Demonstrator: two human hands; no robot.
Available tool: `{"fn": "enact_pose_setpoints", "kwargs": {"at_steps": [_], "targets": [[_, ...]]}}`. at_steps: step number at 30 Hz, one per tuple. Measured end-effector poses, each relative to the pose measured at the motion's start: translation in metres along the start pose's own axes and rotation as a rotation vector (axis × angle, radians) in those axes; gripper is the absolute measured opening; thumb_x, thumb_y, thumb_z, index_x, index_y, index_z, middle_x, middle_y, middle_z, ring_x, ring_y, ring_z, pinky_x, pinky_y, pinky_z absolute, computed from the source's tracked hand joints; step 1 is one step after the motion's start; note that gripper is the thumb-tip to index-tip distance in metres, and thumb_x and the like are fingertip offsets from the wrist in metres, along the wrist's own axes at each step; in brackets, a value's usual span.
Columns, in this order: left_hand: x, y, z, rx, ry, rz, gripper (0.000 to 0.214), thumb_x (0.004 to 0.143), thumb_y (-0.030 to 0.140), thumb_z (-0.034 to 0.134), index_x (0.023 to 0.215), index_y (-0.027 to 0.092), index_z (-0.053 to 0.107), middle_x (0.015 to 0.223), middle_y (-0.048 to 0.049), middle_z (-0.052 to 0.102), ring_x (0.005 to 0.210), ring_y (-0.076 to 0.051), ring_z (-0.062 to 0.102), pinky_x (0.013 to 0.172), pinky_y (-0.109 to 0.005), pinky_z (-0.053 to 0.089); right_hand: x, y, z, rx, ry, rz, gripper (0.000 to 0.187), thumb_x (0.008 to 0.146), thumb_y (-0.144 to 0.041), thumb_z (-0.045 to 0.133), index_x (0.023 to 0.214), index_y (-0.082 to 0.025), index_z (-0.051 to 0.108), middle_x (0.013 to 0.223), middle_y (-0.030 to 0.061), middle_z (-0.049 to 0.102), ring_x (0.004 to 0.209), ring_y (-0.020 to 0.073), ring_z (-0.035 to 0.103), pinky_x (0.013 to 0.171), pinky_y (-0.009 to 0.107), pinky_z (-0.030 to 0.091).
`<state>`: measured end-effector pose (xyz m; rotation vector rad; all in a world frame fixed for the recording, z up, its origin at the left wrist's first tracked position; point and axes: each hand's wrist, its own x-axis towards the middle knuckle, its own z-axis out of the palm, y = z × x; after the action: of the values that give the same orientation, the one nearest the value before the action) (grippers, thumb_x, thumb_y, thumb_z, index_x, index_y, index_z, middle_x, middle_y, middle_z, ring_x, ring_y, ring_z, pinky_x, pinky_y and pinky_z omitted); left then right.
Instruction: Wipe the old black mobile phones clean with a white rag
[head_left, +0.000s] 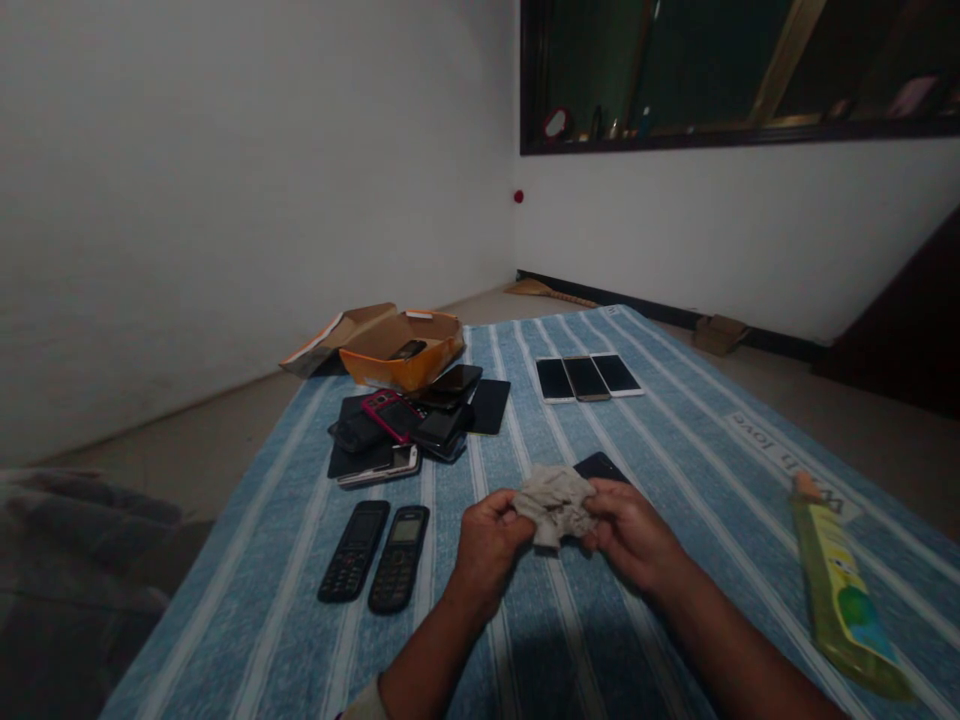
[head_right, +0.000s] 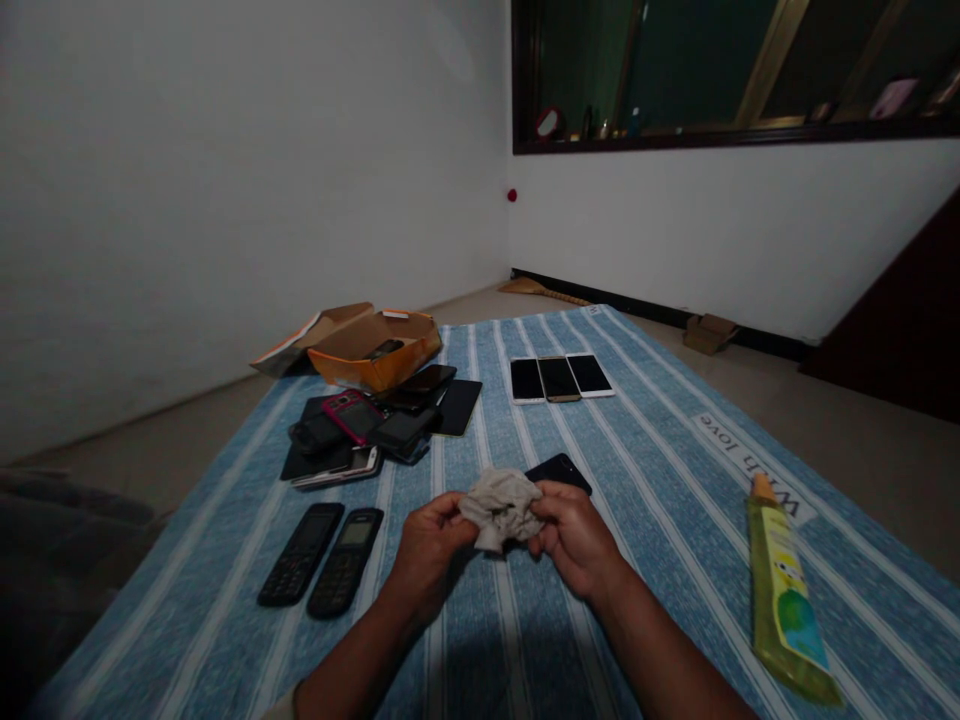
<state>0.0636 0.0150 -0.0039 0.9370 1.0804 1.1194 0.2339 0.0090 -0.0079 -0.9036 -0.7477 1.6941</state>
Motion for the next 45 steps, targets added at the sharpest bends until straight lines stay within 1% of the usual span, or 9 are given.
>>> {"fn": "enact_pose_setpoints", "kwargs": {"at_steps": [4, 8, 16, 23, 29, 33, 36, 40, 45], "targets": [[0.000, -0.002, -0.002, -0.064, -0.073, -0.045, 0.021, 0.057, 0.009, 0.068, 0.077, 0.013, 0.073, 0.067, -0.0018, 0.072, 0.060, -0.013, 0.062, 0.059, -0.021, 0.046, 0.001, 0.002, 0.003, 0.111, -0.064, -0.003, 0.014, 0.062, -0.013, 0.062, 0.072, -0.014, 0.071, 0.072, 0.0066, 0.071, 0.064, 0.0170, 0.064, 0.057, 0.026, 0.050], [-0.001, 0.000, -0.002, -0.080, -0.157, -0.087, 0.025, 0.058, 0.008, 0.069, 0.082, 0.012, 0.075, 0.073, -0.0039, 0.074, 0.062, -0.014, 0.063, 0.062, -0.023, 0.047, 0.002, 0.005, 0.007, 0.122, -0.043, -0.023, 0.015, 0.060, -0.013, 0.068, 0.074, -0.015, 0.072, 0.074, 0.0052, 0.072, 0.071, 0.0188, 0.066, 0.068, 0.030, 0.051], [-0.006, 0.007, 0.002, -0.078, -0.244, -0.095, 0.026, 0.062, 0.023, 0.079, 0.084, 0.010, 0.076, 0.074, -0.0061, 0.072, 0.056, -0.011, 0.057, 0.051, -0.021, 0.044, 0.004, 0.014, 0.011, -0.117, 0.159, -0.215, 0.016, 0.060, -0.024, 0.080, 0.067, -0.017, 0.068, 0.062, -0.0017, 0.066, 0.057, 0.0122, 0.056, 0.056, 0.023, 0.042], [-0.008, 0.008, 0.006, -0.064, -0.175, -0.041, 0.018, 0.054, 0.015, 0.081, 0.070, 0.012, 0.074, 0.067, -0.0021, 0.067, 0.062, -0.013, 0.059, 0.060, -0.023, 0.047, 0.005, 0.013, 0.013, -0.376, 0.264, -0.393, 0.018, 0.062, -0.023, 0.075, 0.080, -0.018, 0.070, 0.074, -0.0015, 0.068, 0.064, 0.0134, 0.060, 0.061, 0.024, 0.048], [-0.003, -0.001, 0.001, 0.113, -0.123, 0.189, 0.004, 0.061, 0.015, 0.075, 0.065, 0.015, 0.074, 0.073, -0.0017, 0.064, 0.069, -0.014, 0.059, 0.064, -0.023, 0.045, 0.002, 0.011, 0.012, -0.306, 0.271, -0.198, 0.027, 0.065, -0.026, 0.073, 0.089, -0.014, 0.070, 0.064, -0.0001, 0.067, 0.040, 0.0072, 0.048, 0.037, 0.018, 0.035], [0.001, -0.006, -0.005, 0.258, -0.071, 0.323, 0.003, 0.064, 0.015, 0.070, 0.064, 0.017, 0.073, 0.073, -0.0021, 0.063, 0.070, -0.015, 0.058, 0.064, -0.024, 0.044, -0.006, 0.004, 0.017, -0.159, 0.130, -0.104, 0.034, 0.076, -0.037, 0.070, 0.101, -0.013, 0.071, 0.083, 0.0078, 0.072, 0.063, 0.0149, 0.064, 0.046, 0.021, 0.048], [0.000, -0.007, -0.006, 0.321, -0.102, 0.360, 0.005, 0.066, 0.017, 0.068, 0.065, 0.017, 0.073, 0.073, -0.0026, 0.063, 0.070, -0.016, 0.058, 0.064, -0.025, 0.044, -0.010, 0.003, 0.018, -0.115, 0.019, -0.069, 0.039, 0.082, -0.046, 0.066, 0.102, -0.013, 0.072, 0.092, 0.0109, 0.072, 0.075, 0.0178, 0.066, 0.049, 0.021, 0.051], [-0.002, -0.007, -0.003, 0.327, -0.155, 0.305, 0.006, 0.063, 0.014, 0.065, 0.062, 0.016, 0.070, 0.068, -0.0006, 0.061, 0.064, -0.013, 0.055, 0.060, -0.024, 0.041, -0.007, 0.008, 0.013, -0.095, 0.024, -0.014, 0.037, 0.078, -0.044, 0.073, 0.092, -0.010, 0.074, 0.081, 0.0104, 0.072, 0.066, 0.0154, 0.064, 0.048, 0.021, 0.050], [-0.003, -0.003, 0.001, 0.113, -0.134, 0.022, 0.013, 0.057, 0.012, 0.066, 0.070, 0.015, 0.065, 0.061, 0.0019, 0.062, 0.054, -0.011, 0.053, 0.051, -0.021, 0.040, -0.001, 0.013, 0.008, 0.039, 0.006, 0.014, 0.032, 0.075, -0.038, 0.076, 0.090, -0.010, 0.075, 0.076, 0.0097, 0.072, 0.063, 0.0167, 0.065, 0.053, 0.025, 0.052]]}}
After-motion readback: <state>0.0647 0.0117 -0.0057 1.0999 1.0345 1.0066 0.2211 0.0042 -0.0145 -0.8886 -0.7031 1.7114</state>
